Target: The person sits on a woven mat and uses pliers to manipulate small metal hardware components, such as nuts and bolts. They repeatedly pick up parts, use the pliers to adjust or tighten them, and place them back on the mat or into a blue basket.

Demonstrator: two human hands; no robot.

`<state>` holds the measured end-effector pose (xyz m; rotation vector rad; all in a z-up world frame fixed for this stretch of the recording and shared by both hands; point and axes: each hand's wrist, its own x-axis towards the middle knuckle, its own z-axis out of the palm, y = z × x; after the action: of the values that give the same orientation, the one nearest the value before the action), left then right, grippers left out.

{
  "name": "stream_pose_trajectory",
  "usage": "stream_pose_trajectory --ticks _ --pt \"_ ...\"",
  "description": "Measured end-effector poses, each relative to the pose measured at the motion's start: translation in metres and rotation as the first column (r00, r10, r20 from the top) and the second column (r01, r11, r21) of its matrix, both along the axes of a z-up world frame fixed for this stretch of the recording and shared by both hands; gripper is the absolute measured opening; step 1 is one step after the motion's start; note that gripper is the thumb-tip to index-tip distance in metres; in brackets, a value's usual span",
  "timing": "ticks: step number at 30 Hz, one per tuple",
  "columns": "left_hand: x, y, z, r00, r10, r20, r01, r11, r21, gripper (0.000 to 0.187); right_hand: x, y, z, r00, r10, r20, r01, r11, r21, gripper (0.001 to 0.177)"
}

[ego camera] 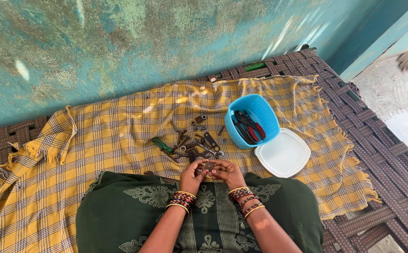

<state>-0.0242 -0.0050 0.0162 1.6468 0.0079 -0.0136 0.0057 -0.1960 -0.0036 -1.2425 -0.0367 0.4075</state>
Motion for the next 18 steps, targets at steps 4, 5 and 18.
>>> stream_pose_trajectory --ticks 4,5,18 --pt "-0.003 0.0 0.006 1.0 -0.013 0.009 0.012 1.0 0.021 0.037 -0.001 0.0 0.0 0.999 -0.043 -0.023 0.043 0.999 -0.002 0.034" --pt "-0.003 -0.001 0.008 1.0 -0.022 0.012 0.021 0.999 0.029 0.037 -0.001 -0.001 0.0 0.998 -0.059 -0.031 0.059 0.998 -0.005 0.031" --pt "-0.008 -0.001 0.031 0.995 -0.049 0.087 0.051 0.998 -0.028 0.038 -0.002 -0.001 0.002 0.992 -0.106 -0.068 0.106 0.994 -0.003 0.017"
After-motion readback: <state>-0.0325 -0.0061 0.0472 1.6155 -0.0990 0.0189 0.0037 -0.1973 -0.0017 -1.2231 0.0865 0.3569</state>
